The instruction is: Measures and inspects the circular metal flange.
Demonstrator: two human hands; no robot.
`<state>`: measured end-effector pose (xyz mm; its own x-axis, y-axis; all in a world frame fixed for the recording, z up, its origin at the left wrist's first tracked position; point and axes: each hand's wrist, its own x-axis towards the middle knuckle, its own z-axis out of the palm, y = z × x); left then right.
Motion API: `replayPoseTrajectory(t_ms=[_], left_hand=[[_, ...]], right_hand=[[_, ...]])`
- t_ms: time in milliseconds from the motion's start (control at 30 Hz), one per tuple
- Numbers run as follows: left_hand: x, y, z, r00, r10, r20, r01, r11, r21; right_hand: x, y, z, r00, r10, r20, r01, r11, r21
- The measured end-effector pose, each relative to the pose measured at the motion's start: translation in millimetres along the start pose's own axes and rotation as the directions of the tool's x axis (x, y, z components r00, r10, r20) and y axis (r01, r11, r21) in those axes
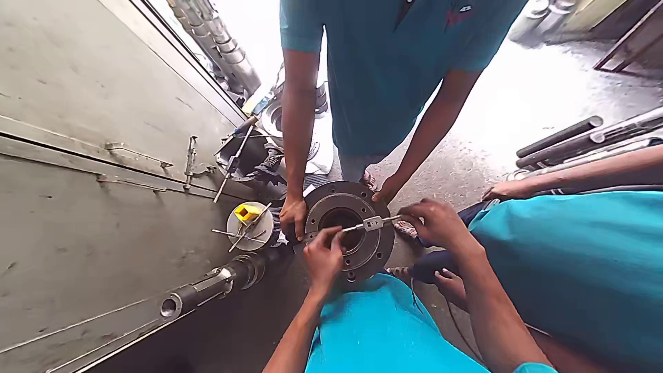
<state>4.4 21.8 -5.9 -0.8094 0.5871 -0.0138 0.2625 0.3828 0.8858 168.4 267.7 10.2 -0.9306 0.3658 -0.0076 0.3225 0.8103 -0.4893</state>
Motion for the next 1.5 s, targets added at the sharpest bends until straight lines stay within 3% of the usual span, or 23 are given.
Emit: replayPoseTrajectory(t_ms=[67,133,167,333,500,600,667,733,833,933,1100,1267,1333,1400,1500], left_hand=[[37.2,16.3,3.0,0.964,-0.243,0.105,0.264,0.924,-0.278],[64.7,28.2,17.7,0.933,-0.302,0.197,0.36,0.826,-0.434],[73.9,32.4,25.9,0.93,-0.288,0.228,0.363,0.817,-0.447],[102.6,52.2,39.4,0.888,-0.247,0.388,0.379,0.871,-0.312],[94.9,26.0,4.1,0.88,-0.234,0.413,0.349,0.909,-0.229],[52.1,15.3,-21.0,0.889,-0.281,0.362,0.347,0.928,-0.134],[18.4,11.3,-24.7,0.891,-0.306,0.335,0.382,0.904,-0.192],[2.1,10.7,-18.9,0.907,-0.318,0.276,0.396,0.868,-0.299],[34.8,11.8,-7.7,0.919,-0.311,0.242,0.379,0.866,-0.326],[91.3,29.8,13.2,0.888,-0.272,0.371,0.366,0.906,-0.211],[128.7,63.2,35.4,0.801,-0.21,0.561,0.283,0.958,-0.046],[144.1,62.9,53.0,0.737,-0.221,0.639,0.292,0.956,-0.006],[147.4,61.2,49.1,0.73,-0.208,0.651,0.282,0.959,-0.009],[138.5,57.5,30.7,0.76,-0.186,0.622,0.25,0.968,-0.016],[116.0,34.8,0.7,0.816,-0.231,0.53,0.271,0.963,0.002]], right_hand=[[-22.1,-16.2,0.0,0.988,0.094,0.121,-0.095,0.995,0.005],[-36.1,-43.7,10.2,0.963,0.193,0.188,-0.192,0.981,-0.021],[-39.9,-59.7,19.5,0.962,0.224,0.154,-0.216,0.974,-0.064],[-47.4,-109.7,52.1,0.956,0.279,-0.087,-0.292,0.93,-0.226],[-43.1,-56.1,21.4,0.942,0.305,0.142,-0.309,0.951,0.005],[-22.0,-28.8,13.3,0.968,0.253,0.004,-0.253,0.968,-0.005],[-6.0,-21.1,14.3,0.978,0.19,-0.084,-0.19,0.982,0.003],[-0.5,-20.6,11.8,0.982,0.174,-0.079,-0.173,0.985,0.012],[-15.8,-38.5,2.1,0.957,0.284,0.061,-0.283,0.959,-0.023],[-31.7,-79.4,10.3,0.855,0.446,0.264,-0.45,0.892,-0.052],[-36.6,-132.2,46.4,0.803,0.592,0.068,-0.594,0.804,0.019],[-31.5,-147.0,52.5,0.78,0.624,0.047,-0.626,0.78,0.015],[-33.4,-136.1,50.9,0.807,0.585,0.078,-0.59,0.803,0.08],[-38.5,-107.8,44.2,0.856,0.498,0.135,-0.516,0.831,0.206],[-42.0,-65.5,27.7,0.891,0.435,0.131,-0.454,0.863,0.223]])
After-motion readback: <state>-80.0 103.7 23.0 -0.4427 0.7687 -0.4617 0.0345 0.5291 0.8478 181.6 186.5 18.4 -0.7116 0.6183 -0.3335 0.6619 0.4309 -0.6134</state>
